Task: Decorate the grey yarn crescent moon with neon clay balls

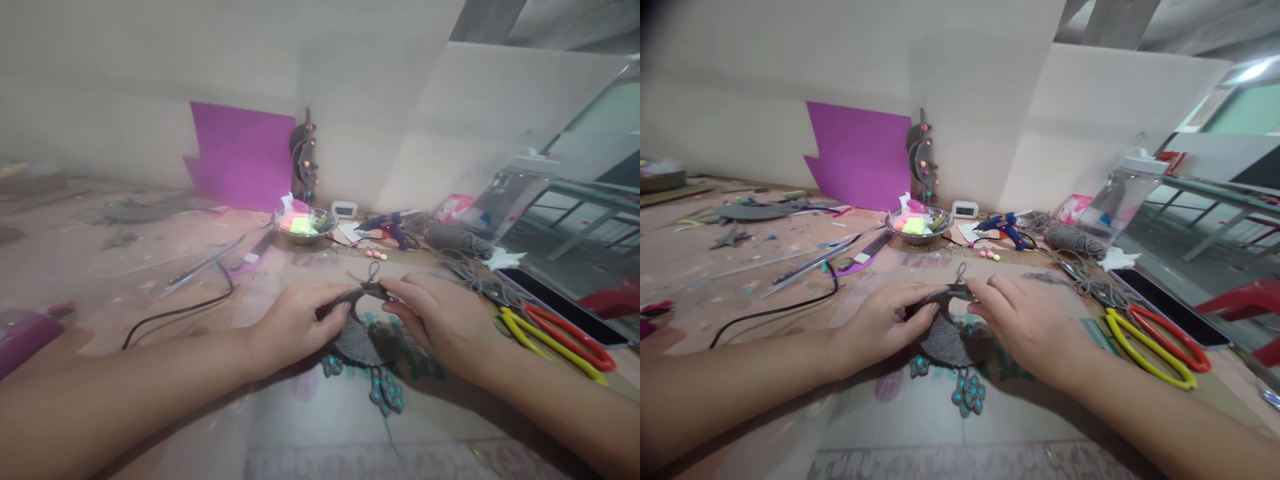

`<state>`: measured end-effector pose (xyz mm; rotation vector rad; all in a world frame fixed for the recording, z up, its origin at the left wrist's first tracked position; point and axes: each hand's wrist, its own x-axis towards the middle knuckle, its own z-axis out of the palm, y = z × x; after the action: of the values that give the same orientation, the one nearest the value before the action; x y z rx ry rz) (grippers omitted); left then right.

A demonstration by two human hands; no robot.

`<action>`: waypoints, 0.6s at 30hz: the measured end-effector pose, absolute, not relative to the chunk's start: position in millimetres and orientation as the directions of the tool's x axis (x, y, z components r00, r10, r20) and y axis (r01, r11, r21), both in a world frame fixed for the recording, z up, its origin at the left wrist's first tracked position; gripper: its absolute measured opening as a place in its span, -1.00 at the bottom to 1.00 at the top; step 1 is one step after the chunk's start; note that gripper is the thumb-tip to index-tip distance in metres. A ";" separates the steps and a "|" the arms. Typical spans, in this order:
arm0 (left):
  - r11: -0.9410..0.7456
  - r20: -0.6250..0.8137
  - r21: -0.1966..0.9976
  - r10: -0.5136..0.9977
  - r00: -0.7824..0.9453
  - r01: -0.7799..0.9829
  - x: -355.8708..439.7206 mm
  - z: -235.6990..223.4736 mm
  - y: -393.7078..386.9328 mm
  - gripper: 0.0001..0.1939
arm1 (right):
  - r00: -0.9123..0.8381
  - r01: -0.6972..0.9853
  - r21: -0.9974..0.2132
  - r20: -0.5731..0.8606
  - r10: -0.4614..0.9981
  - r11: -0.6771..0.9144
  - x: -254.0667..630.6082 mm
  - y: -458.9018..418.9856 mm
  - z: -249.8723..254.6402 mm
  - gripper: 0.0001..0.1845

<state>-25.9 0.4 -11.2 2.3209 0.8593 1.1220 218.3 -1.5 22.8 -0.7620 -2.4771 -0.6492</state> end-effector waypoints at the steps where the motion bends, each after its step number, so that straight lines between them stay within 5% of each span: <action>1: -0.721 0.544 0.599 0.685 0.483 0.348 -25.9 -11.3 0.3 -0.69 | -0.737 0.611 0.297 0.551 0.391 0.733 218.5 -1.3 22.7 -0.76; 18: -0.719 0.534 0.608 0.684 0.497 0.337 -25.8 -8.6 -0.6 -0.69 | -0.749 0.590 0.323 0.562 0.351 0.740 219.7 -1.5 23.1 -0.78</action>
<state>-25.8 -0.6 -8.6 2.3183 0.8444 1.1030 219.7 -1.5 23.1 -0.7140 -2.4676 -0.6804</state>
